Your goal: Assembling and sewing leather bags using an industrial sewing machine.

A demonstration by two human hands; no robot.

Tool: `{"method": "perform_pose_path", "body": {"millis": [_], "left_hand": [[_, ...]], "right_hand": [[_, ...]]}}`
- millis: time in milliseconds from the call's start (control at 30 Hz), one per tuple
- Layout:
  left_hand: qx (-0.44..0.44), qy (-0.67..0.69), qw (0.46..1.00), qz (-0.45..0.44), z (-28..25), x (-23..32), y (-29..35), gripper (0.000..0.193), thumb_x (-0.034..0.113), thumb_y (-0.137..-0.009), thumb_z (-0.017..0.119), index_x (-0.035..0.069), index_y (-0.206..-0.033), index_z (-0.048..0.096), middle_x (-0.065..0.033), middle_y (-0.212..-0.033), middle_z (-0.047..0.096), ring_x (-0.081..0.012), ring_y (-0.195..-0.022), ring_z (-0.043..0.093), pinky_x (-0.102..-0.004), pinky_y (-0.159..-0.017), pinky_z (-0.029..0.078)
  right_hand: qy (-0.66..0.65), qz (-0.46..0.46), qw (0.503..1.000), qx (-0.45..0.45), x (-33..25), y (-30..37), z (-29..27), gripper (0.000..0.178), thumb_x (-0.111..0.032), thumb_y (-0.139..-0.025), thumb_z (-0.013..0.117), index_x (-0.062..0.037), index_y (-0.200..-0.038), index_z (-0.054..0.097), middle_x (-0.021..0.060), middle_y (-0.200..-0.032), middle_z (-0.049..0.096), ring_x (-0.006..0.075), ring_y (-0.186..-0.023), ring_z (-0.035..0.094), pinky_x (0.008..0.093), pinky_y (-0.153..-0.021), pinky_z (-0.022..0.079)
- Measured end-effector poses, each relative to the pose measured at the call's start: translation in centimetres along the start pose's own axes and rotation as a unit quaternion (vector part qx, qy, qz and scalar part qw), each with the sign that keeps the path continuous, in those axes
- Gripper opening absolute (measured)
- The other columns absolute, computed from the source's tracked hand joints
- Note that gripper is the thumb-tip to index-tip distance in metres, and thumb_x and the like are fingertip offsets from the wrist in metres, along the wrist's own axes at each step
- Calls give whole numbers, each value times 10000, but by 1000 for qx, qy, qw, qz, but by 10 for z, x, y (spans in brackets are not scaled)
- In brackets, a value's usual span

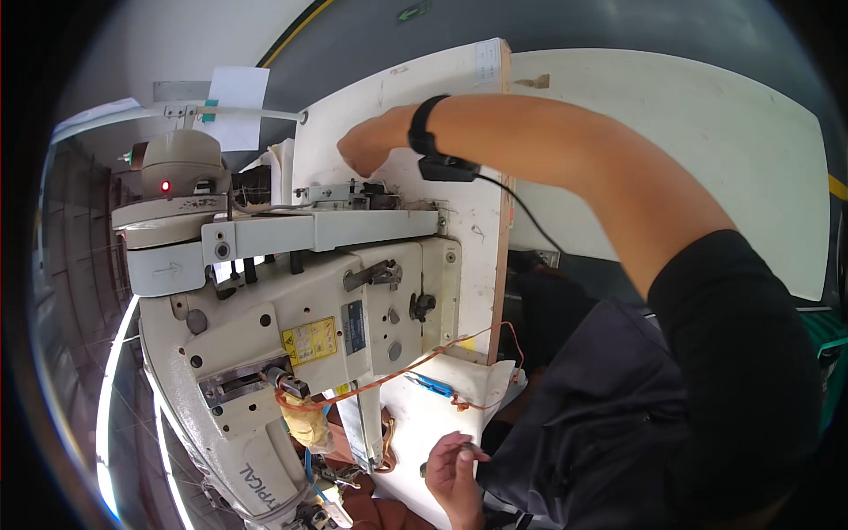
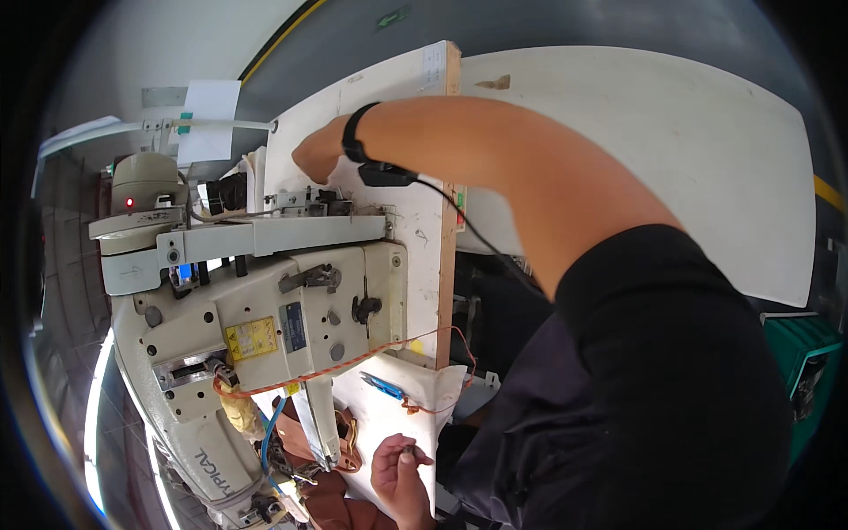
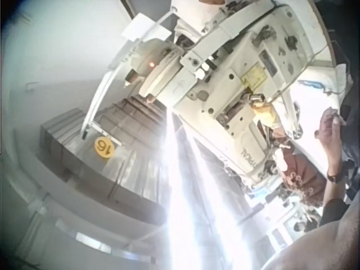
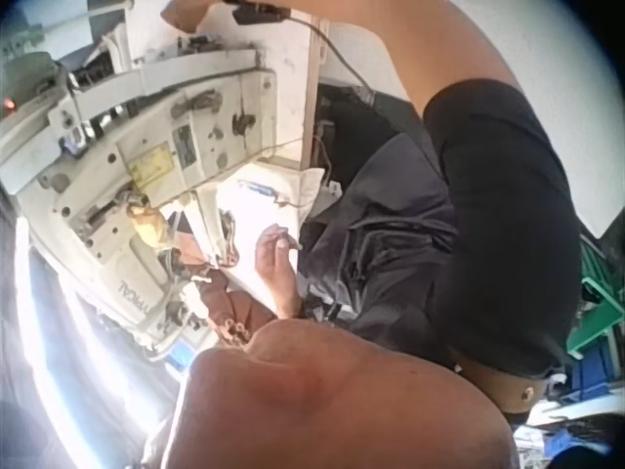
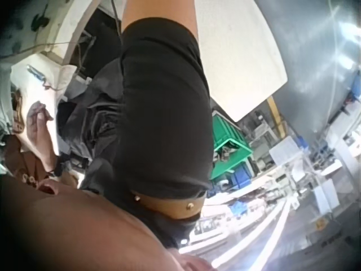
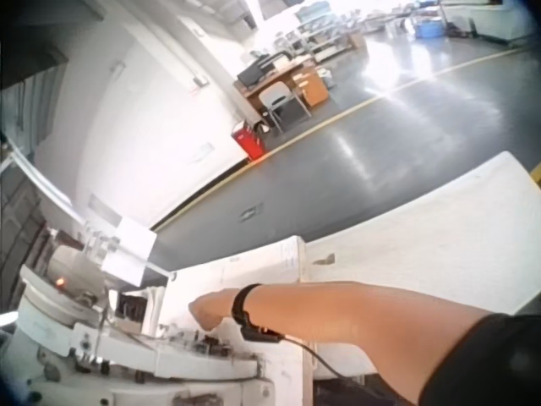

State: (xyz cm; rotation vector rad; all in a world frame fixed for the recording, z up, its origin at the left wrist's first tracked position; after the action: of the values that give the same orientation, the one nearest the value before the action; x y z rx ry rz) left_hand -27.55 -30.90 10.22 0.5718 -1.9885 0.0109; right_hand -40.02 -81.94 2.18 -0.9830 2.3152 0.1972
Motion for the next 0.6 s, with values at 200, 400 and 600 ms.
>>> {"method": "perform_pose_path", "body": {"millis": [200, 400, 600], "left_hand": [[-279, 235, 923, -121, 72, 62, -52, 306, 110, -1041, 526, -41, -1307, 534, -130, -1186, 610, -185, -971, 609, -334, -818, 543], [-318, 344, 872, -144, 165, 75, -132, 336, 183, -1088, 413, -3, -1352, 511, -77, -1096, 589, -150, -902, 546, -301, -734, 476], [-224, 392, 890, -67, 220, 85, -197, 254, 163, -1059, 464, 26, -1252, 556, -40, -954, 588, -140, -819, 537, -287, -710, 451]], "right_hand": [[-111, -54, 992, -7, 3, -13, -20, 233, -178, -807, 725, -56, -995, 788, 120, -946, 755, 255, -902, 690, 394, -791, 523], [-87, -89, 992, -26, 12, -5, 9, 211, -215, -876, 703, -99, -1028, 791, 101, -974, 761, 258, -936, 697, 388, -815, 526], [-44, -86, 995, -1, 8, 21, 7, 282, -291, -931, 639, -65, -1045, 763, 154, -950, 745, 325, -878, 686, 436, -790, 517]]}}
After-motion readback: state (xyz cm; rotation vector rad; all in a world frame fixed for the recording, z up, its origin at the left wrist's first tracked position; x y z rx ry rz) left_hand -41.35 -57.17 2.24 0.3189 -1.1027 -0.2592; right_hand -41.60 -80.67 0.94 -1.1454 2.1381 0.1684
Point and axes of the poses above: each hand's wrist, its own y-axis away from the middle knuckle, its own z-axis out of the palm, x = y × z, the point moved 1 cm from there along -y, towards the middle knuckle
